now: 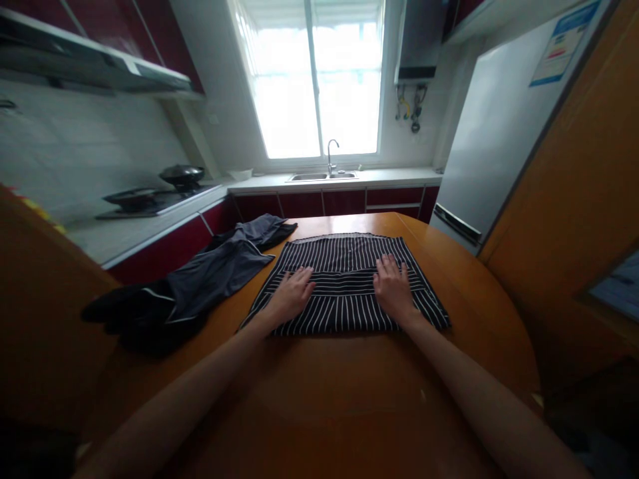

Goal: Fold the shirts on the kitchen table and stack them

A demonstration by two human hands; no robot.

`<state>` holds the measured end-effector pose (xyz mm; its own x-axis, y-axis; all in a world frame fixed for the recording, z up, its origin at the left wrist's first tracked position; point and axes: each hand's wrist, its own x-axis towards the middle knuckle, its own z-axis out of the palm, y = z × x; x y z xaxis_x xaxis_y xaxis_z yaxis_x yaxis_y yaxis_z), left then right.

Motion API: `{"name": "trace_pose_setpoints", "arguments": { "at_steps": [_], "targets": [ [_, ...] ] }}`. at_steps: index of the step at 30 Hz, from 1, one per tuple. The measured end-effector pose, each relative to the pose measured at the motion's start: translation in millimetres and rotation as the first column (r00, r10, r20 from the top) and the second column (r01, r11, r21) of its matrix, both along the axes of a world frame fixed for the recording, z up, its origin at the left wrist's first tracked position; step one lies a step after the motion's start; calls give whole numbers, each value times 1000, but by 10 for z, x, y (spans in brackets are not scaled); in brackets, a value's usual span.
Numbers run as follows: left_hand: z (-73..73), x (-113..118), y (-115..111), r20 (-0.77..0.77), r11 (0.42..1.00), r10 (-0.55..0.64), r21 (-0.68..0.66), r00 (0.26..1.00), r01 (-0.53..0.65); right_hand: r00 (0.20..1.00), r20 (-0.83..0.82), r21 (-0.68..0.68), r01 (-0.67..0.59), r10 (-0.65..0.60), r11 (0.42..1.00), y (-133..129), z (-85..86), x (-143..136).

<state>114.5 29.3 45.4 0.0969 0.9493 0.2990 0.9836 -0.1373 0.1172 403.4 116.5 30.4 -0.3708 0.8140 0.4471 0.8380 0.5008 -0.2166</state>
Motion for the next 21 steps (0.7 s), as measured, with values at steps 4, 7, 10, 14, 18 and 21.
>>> {"name": "trace_pose_setpoints", "arguments": {
  "at_steps": [4, 7, 10, 14, 18, 21],
  "targets": [
    [-179, 507, -151, 32, 971, -230, -63, 973, 232, 959, 45, -155, -270, 280, 950, -387, -83, -423],
    [-258, 535, -211, 31, 962, -243, -124, 969, 245, 941, 70, -287, -299, 331, 910, -426, -171, -474],
    [-244, 325, -256, 8, 965, -208, -165, 978, 206, 959, 92, -319, -228, 270, 920, -310, -205, -298],
    [-192, -115, -443, -22, 974, -113, -202, 993, 106, 981, 123, -301, -108, 151, 947, -187, -229, 148],
    [-132, -628, -812, -16, 960, -183, -218, 983, 175, 989, 106, -232, -73, 99, 970, -263, -265, 725],
    [-62, -980, -1084, -17, 947, -277, -175, 961, 270, 962, 70, -187, -246, 263, 951, -424, -260, 1134]
  ]
}}
